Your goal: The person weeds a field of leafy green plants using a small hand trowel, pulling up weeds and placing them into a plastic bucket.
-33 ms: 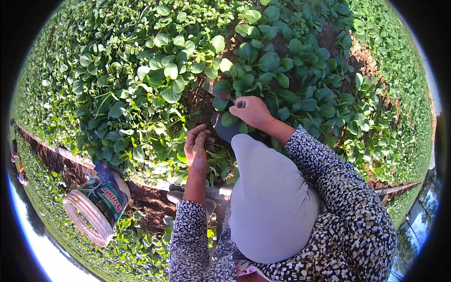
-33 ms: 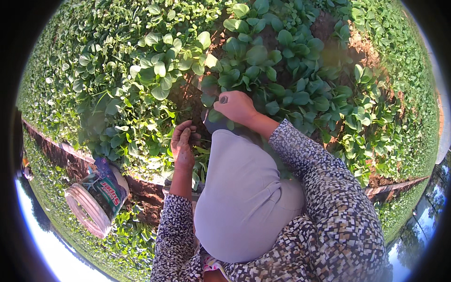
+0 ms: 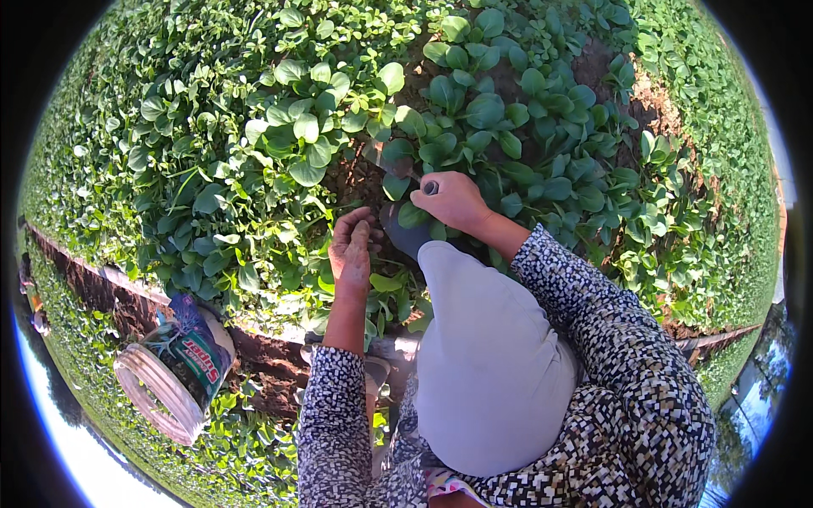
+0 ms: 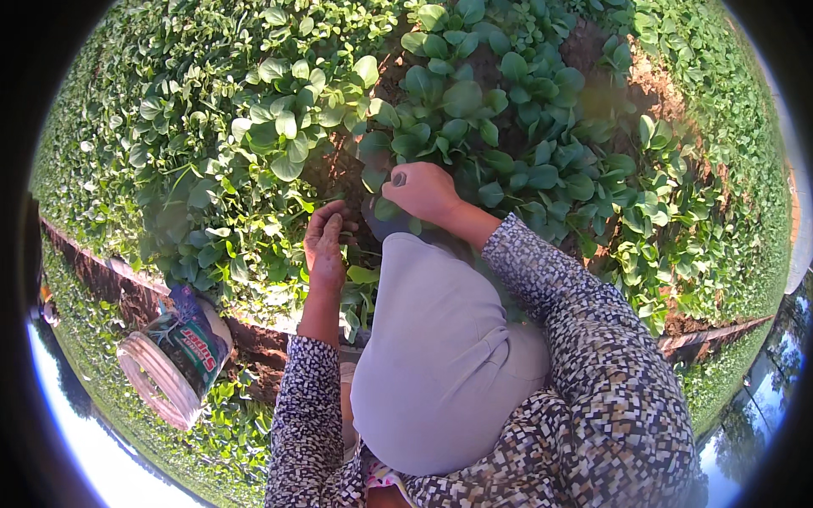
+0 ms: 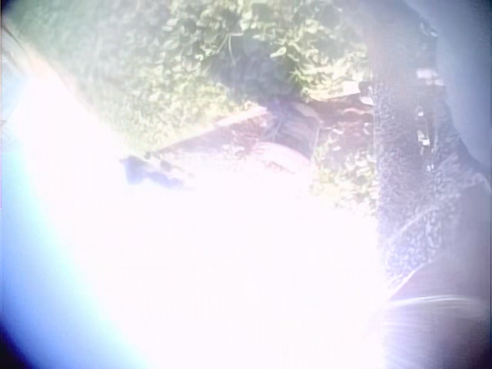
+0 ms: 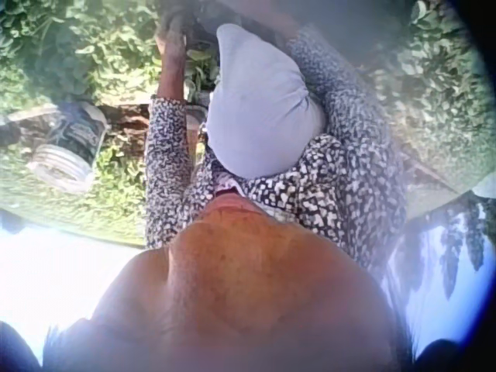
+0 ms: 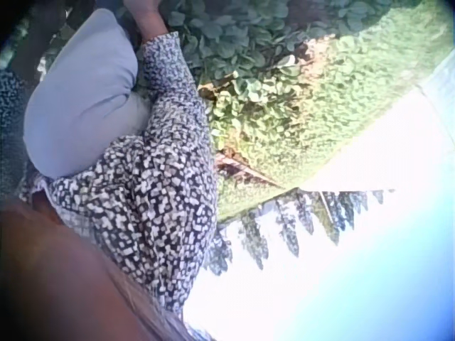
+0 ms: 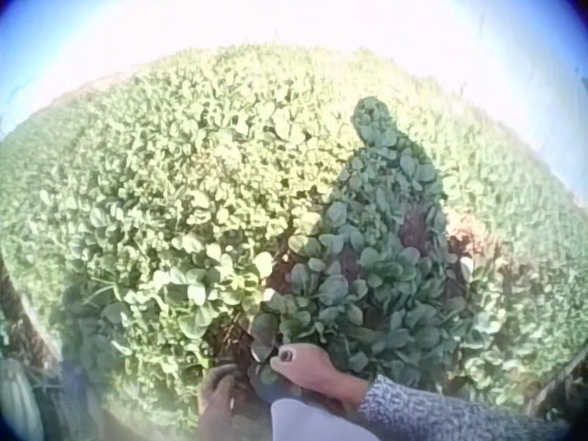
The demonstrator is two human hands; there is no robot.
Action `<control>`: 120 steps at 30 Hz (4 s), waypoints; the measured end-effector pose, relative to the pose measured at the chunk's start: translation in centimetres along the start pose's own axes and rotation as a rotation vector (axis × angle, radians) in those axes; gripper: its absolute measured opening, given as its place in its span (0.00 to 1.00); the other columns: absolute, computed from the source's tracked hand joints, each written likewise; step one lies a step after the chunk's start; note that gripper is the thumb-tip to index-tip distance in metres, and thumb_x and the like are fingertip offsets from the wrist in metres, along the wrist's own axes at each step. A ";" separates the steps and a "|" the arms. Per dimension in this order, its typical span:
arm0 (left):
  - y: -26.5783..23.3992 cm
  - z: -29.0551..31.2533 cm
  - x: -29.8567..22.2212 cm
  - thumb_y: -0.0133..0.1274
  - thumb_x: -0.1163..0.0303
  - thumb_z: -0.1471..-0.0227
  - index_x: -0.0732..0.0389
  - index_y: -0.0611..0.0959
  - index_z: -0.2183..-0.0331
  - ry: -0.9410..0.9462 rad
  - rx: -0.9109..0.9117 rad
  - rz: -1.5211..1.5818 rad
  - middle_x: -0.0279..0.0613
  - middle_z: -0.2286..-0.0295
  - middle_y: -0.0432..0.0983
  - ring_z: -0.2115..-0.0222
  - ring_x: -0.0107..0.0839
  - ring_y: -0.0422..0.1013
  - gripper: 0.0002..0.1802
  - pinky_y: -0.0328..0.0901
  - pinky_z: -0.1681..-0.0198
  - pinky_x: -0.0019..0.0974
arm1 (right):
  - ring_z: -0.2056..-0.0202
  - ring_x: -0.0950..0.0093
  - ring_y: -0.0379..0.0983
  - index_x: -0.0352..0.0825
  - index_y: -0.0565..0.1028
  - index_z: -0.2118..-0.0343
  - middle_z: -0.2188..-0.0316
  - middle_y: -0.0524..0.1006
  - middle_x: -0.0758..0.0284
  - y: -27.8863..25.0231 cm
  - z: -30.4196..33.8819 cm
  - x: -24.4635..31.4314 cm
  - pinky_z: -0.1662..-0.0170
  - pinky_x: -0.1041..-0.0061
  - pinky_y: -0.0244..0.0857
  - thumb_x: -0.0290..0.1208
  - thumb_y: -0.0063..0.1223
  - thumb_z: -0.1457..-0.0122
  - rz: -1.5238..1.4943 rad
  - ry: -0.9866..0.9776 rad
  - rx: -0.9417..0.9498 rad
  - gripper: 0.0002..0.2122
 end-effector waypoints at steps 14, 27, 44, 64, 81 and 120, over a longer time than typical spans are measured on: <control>-4.7 -18.7 -5.3 0.51 0.73 0.53 0.60 0.65 0.44 0.347 -0.042 -0.782 0.47 0.52 0.71 0.53 0.37 0.68 0.33 0.62 0.49 0.36 | 0.82 0.64 0.63 0.32 0.71 0.81 0.83 0.70 0.61 1.6 -3.0 -1.5 0.74 0.68 0.60 0.37 0.58 0.52 0.024 -0.195 -0.014 0.13; 1.2 -21.6 -1.5 0.58 0.71 0.55 0.66 0.69 0.51 0.386 -0.055 -0.930 0.53 0.55 0.70 0.54 0.42 0.68 0.29 0.62 0.50 0.38 | 0.80 0.62 0.68 0.36 0.68 0.84 0.83 0.69 0.64 1.2 -2.1 -0.2 0.76 0.67 0.63 0.34 0.59 0.54 0.239 -0.334 -0.237 0.12; -2.3 -20.7 -6.0 0.57 0.67 0.48 0.64 0.82 0.65 0.200 -0.315 -0.220 0.42 0.72 0.80 0.73 0.30 0.74 0.11 0.66 0.65 0.31 | 0.78 0.64 0.69 0.33 0.72 0.81 0.83 0.70 0.62 4.3 -7.6 3.3 0.72 0.67 0.64 0.36 0.55 0.51 0.181 -0.307 -0.127 0.11; 4.0 -23.7 2.9 0.53 0.67 0.53 0.61 0.70 0.50 0.644 -0.081 -1.087 0.50 0.59 0.75 0.60 0.47 0.73 0.26 0.66 0.56 0.40 | 0.80 0.61 0.65 0.33 0.72 0.82 0.84 0.69 0.61 0.5 -2.5 -0.6 0.73 0.68 0.61 0.37 0.56 0.53 0.012 0.064 -0.094 0.12; 6.5 -21.0 0.1 0.55 0.69 0.56 0.56 0.77 0.63 0.266 -0.083 -1.249 0.47 0.70 0.78 0.67 0.47 0.76 0.13 0.70 0.63 0.42 | 0.78 0.65 0.73 0.38 0.74 0.84 0.81 0.74 0.65 0.3 -2.8 -1.3 0.75 0.68 0.68 0.33 0.53 0.55 0.409 -0.333 -0.214 0.07; -3.8 -12.2 -0.9 0.49 0.64 0.46 0.59 0.74 0.76 -0.151 -0.406 0.101 0.35 0.84 0.66 0.85 0.28 0.65 0.11 0.62 0.82 0.33 | 0.77 0.61 0.69 0.35 0.73 0.82 0.83 0.73 0.62 2.3 -3.9 3.3 0.70 0.65 0.63 0.41 0.51 0.53 0.204 -0.085 0.097 0.13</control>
Point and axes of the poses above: each hand's wrist, its own z-axis away from the middle knuckle, its own y-axis out of the palm, x = y × z, the point moved 3 cm from there along -z, towards the middle knuckle
